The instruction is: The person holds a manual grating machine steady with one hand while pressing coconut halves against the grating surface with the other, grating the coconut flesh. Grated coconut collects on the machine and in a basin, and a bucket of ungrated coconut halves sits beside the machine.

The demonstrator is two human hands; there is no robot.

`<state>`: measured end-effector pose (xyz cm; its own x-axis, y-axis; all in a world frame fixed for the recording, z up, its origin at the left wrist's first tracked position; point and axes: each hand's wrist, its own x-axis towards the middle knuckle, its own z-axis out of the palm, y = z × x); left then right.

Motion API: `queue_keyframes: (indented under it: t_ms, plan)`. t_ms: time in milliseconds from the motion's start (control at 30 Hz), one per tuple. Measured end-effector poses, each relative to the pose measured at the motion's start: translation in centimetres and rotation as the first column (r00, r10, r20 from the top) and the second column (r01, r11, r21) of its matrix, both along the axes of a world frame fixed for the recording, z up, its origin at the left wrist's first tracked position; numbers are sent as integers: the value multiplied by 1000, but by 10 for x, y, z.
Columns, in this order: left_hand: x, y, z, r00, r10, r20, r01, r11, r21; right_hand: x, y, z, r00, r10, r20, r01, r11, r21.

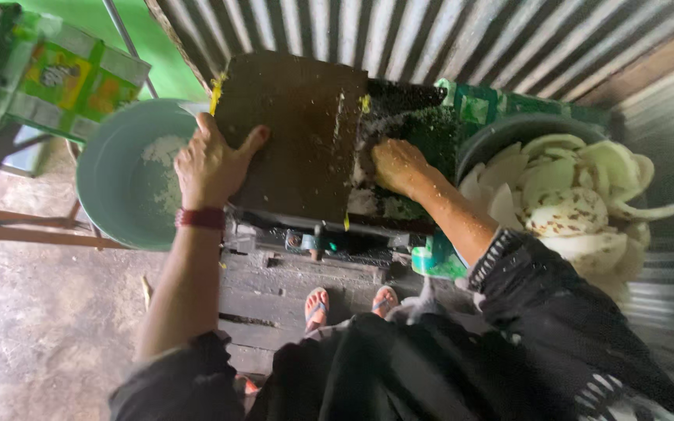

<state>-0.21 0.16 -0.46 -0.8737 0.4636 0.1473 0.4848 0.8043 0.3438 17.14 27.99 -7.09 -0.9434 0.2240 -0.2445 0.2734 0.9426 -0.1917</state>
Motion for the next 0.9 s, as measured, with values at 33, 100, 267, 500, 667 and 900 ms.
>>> queue_keyframes:
  t_ms: [33,100,267,500,667,900]
  plan:
    - [0,0,0,1000,7,18,-7,1000,-10,1,2,0,1000,15,-9,-15,1000,11]
    - [0,-1,0,1000,3,19,-3,1000,-4,5,8,1,999,21,-44,-21,1000,3]
    - [1,-3,-1,1000,9,-4,-9,1000,-12,22,35,1,963,64,-262,-100,987,-124]
    - [2,-1,-2,1000,11,1,-11,1000,-5,7,38,-23,990,120,-71,-114,991,76]
    - [3,-2,0,1000,3,5,-3,1000,-14,5,33,-24,990,99,-105,-98,995,16]
    - [5,0,4,1000,4,13,-5,1000,15,-2,24,-17,994,66,-84,-67,998,2]
